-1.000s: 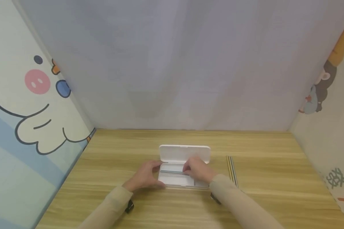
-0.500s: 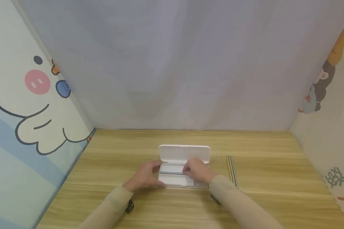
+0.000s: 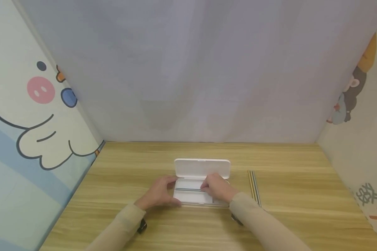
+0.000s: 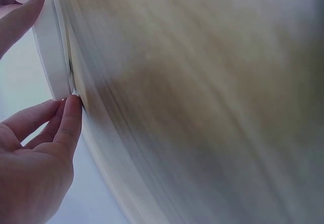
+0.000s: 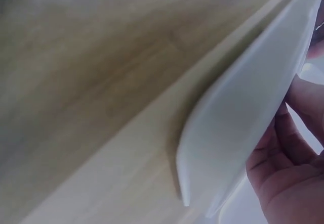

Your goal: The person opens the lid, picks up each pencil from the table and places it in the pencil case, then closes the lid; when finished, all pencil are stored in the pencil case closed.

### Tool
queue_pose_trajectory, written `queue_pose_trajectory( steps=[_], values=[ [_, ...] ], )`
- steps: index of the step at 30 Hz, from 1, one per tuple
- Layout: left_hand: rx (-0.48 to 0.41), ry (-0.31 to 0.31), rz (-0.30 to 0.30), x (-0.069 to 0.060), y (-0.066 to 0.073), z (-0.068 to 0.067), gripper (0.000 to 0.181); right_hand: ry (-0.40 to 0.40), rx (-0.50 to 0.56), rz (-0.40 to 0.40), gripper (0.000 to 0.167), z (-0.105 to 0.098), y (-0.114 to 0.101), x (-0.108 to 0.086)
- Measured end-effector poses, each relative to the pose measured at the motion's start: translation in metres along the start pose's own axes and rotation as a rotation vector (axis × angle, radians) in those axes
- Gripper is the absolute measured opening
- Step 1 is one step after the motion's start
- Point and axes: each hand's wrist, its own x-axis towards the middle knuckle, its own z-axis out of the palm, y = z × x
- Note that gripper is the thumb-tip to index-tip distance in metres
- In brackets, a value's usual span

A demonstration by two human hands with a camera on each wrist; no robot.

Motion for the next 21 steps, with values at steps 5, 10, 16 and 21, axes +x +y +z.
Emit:
queue_pose_trajectory(
  steps=[5, 10, 16, 21],
  values=[
    [-0.001, -0.007, 0.015, 0.001, -0.001, 0.002, 0.089, 0.027, -0.002, 0.028, 0.007, -0.001, 0.0, -0.004],
    [-0.011, -0.002, 0.023, 0.001, -0.001, 0.003, 0.087, 0.047, -0.013, 0.039, 0.007, -0.008, 0.0, -0.01],
    [-0.022, -0.004, 0.033, 0.001, -0.001, 0.003, 0.089, 0.054, 0.031, 0.057, 0.009, -0.018, 0.0, -0.019],
    [-0.04, -0.008, 0.022, 0.001, -0.002, 0.003, 0.09, 0.032, 0.052, 0.121, 0.011, -0.025, 0.001, -0.028]
  ],
)
